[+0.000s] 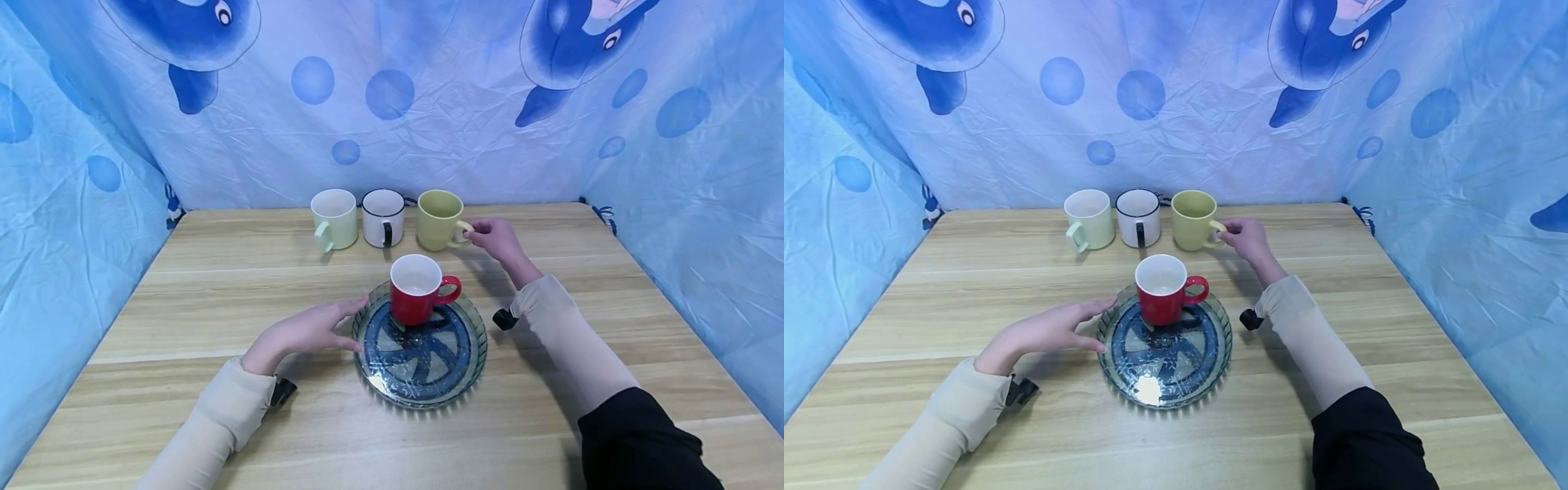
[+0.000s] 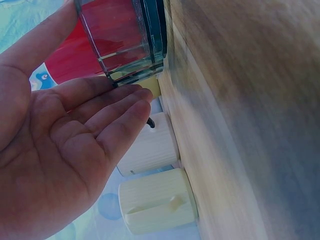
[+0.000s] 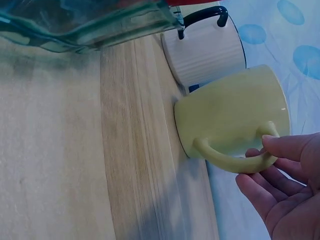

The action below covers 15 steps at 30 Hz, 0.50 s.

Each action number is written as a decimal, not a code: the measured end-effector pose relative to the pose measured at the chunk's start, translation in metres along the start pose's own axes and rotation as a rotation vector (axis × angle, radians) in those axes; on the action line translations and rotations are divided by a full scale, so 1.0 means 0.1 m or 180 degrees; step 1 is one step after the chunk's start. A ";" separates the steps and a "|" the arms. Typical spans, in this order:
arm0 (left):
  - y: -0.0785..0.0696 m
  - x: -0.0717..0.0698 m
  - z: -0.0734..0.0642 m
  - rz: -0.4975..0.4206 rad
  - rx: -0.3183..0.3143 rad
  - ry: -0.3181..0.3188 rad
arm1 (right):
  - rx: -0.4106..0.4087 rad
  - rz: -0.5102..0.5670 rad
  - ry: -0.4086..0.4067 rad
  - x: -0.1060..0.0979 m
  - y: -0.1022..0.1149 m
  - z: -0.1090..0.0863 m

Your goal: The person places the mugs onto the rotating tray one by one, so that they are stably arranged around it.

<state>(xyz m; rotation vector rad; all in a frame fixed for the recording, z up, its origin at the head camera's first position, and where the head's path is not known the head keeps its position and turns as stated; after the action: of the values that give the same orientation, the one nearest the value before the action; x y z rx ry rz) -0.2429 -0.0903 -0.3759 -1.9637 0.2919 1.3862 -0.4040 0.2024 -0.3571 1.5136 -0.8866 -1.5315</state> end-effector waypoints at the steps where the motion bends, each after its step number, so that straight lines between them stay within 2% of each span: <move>1: 0.00 0.00 0.00 -0.0001 0.0003 -0.0001 | -0.0001 -0.0003 -0.0012 -0.01 0.00 0.00; 15: -0.05 -0.04 -0.05 0.0098 0.0069 0.0048 | 0.0006 0.0035 -0.0032 -0.03 -0.01 -0.01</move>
<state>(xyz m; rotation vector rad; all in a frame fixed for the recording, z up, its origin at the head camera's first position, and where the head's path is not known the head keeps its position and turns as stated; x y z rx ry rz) -0.2380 -0.0907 -0.3691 -1.9603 0.3441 1.3827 -0.4028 0.2057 -0.3571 1.5012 -0.9008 -1.5323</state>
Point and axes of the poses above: each hand's wrist, its own z-axis towards the middle knuckle, its own x-axis out of the palm, y = z × x, the point moved 9 cm from there along z, towards the middle knuckle, and after that the axes turned 13 degrees about z, right-handed, at the moved point
